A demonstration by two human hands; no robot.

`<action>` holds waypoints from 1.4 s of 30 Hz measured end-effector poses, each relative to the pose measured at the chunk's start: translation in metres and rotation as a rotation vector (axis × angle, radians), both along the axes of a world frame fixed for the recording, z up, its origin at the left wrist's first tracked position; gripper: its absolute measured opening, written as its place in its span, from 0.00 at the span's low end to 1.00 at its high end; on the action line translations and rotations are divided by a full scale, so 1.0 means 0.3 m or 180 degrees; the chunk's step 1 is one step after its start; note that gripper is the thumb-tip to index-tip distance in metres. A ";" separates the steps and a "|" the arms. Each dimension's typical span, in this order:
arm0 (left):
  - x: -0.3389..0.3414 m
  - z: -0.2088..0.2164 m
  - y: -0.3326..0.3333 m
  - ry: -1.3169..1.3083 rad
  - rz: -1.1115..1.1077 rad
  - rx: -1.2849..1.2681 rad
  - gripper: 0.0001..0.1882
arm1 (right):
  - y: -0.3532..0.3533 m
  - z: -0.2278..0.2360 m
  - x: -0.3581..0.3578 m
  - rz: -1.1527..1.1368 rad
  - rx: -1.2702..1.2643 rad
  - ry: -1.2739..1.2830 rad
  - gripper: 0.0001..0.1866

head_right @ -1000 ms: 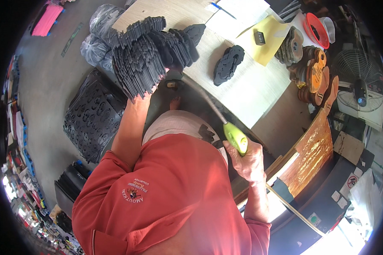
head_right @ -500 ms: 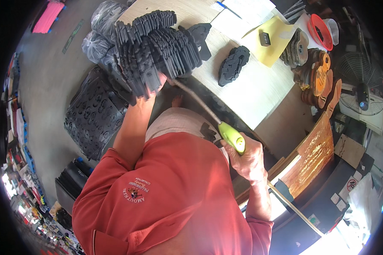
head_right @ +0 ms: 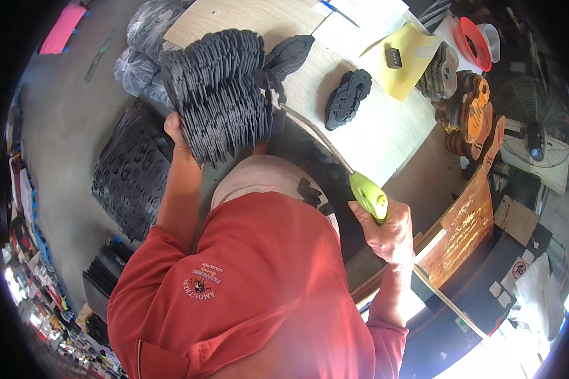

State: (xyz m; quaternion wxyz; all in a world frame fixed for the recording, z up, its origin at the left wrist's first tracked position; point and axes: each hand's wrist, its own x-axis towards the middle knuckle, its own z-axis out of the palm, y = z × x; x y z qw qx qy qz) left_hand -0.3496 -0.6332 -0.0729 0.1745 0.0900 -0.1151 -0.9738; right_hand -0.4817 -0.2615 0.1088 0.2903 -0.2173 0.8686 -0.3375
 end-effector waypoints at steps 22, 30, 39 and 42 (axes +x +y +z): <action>0.049 0.123 -0.227 -0.0488 -0.3050 -0.5467 0.63 | -0.256 0.089 -0.152 0.0963 0.1315 -0.0692 0.17; 0.000 0.144 -0.198 -0.0618 -0.2979 -0.5777 0.63 | -0.284 0.073 -0.199 0.1119 0.1134 -0.0639 0.18; -0.030 0.182 -0.200 -0.1149 -0.2219 -0.3971 0.57 | -0.082 -0.009 -0.230 0.0951 0.1123 -0.0684 0.16; -0.010 0.160 -0.199 -0.1532 -0.1721 -0.2599 0.51 | -0.018 -0.125 -0.178 0.0981 0.1474 -0.0360 0.17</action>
